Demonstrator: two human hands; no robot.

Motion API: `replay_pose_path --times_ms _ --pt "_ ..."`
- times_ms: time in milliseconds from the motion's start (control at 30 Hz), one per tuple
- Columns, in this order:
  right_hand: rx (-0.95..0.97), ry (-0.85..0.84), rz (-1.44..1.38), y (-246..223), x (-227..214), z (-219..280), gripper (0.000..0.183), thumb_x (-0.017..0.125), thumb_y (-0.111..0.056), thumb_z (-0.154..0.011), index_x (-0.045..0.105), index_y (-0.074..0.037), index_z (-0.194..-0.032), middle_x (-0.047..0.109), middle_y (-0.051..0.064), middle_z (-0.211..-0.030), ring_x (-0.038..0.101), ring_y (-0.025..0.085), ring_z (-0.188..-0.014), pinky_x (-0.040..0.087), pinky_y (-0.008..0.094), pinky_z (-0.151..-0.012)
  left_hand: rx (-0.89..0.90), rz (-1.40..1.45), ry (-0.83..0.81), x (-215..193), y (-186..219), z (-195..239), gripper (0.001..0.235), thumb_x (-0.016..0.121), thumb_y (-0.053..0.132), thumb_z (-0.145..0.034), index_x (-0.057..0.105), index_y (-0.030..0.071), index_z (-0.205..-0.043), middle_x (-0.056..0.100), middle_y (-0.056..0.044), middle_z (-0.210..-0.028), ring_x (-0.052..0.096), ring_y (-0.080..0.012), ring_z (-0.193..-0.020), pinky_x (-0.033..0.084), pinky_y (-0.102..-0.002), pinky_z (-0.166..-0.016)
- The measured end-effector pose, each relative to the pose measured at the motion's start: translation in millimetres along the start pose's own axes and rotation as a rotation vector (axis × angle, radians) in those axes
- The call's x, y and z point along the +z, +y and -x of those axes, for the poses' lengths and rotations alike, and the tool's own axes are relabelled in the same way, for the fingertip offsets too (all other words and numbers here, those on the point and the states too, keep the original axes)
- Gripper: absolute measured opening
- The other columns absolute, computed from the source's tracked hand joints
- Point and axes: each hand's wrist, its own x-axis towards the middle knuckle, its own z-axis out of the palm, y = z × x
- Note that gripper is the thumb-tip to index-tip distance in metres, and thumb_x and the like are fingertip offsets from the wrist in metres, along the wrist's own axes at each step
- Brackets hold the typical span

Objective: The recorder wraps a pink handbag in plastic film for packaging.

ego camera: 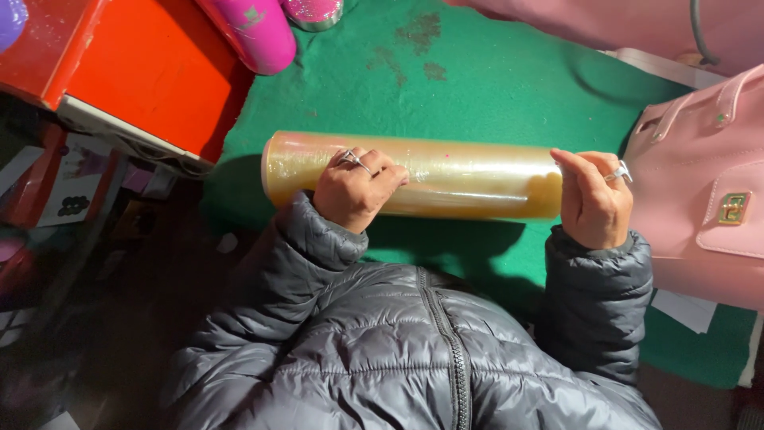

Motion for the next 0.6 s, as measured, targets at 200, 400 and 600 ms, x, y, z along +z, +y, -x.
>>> replay_pose_path --times_ms 200,400,600 --pt "-0.005 0.009 0.016 6.5 1.1 3.5 0.013 0.067 0.003 -0.113 0.073 -0.004 -0.121 0.066 0.015 -0.105 0.066 0.029 -0.093 0.053 0.035 -0.083 0.028 0.001 0.043 -4.2 -4.1 4.2 0.015 0.073 0.011 -0.089 0.073 0.014 -0.103 0.067 -0.004 -0.097 0.064 -0.0259 -0.088 0.052 -0.041 -0.079" --pt "-0.008 0.006 0.051 13.9 3.6 9.8 0.012 0.068 0.002 -0.115 0.074 -0.005 -0.123 0.066 0.016 -0.107 0.067 0.029 -0.097 0.054 0.035 -0.085 0.011 -0.004 0.043 -18.2 -16.7 16.7 0.016 0.075 0.014 -0.089 0.071 0.011 -0.104 0.066 -0.005 -0.094 0.064 -0.0273 -0.088 0.052 -0.042 -0.08" --pt "0.006 0.012 0.038 13.0 4.6 9.3 0.015 0.066 0.005 -0.112 0.074 -0.005 -0.121 0.066 0.015 -0.108 0.067 0.028 -0.098 0.054 0.034 -0.086 -0.009 -0.033 0.033 -31.6 -26.2 23.9 0.011 0.075 0.012 -0.088 0.07 0.014 -0.098 0.066 -0.004 -0.094 0.066 -0.0268 -0.091 0.053 -0.041 -0.079"
